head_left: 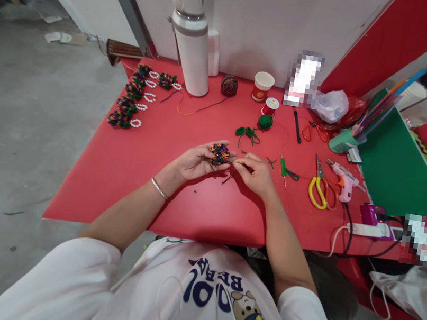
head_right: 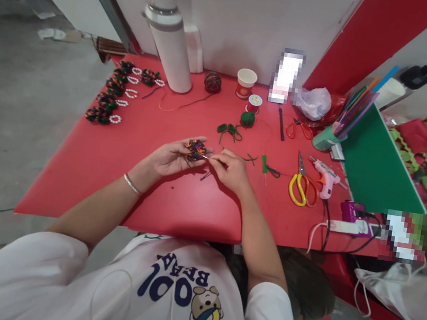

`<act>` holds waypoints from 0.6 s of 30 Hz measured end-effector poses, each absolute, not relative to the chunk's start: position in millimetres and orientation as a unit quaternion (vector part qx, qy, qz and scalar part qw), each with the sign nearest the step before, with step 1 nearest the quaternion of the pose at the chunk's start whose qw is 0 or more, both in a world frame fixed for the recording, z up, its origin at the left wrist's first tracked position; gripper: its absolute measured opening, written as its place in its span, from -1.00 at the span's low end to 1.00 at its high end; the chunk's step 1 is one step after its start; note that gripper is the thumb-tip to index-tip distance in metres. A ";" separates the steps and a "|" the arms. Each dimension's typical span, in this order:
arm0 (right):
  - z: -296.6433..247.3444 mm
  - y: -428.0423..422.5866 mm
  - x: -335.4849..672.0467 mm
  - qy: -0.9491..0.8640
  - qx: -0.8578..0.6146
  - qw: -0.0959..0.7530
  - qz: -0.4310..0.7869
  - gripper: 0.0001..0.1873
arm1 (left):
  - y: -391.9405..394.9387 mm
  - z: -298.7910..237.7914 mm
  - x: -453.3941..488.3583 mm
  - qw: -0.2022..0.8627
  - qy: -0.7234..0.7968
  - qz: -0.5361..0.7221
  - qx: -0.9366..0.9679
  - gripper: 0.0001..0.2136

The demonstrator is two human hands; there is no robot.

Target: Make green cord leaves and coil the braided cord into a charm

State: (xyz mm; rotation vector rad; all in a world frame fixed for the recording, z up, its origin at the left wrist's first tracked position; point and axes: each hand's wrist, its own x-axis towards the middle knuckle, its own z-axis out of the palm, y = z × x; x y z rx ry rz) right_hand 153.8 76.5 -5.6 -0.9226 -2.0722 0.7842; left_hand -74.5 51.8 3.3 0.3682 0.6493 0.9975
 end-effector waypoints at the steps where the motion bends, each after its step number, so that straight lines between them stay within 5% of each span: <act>1: -6.0 76.8 153.7 -0.804 -0.361 0.359 0.308 -0.80 | 51.8 3.2 -74.6 0.813 0.303 0.467 0.170 -0.41; 18: -14.2 80.2 150.7 -0.796 -0.370 0.350 0.328 -0.82 | 50.8 1.7 -71.4 0.817 0.298 0.464 0.167 -0.50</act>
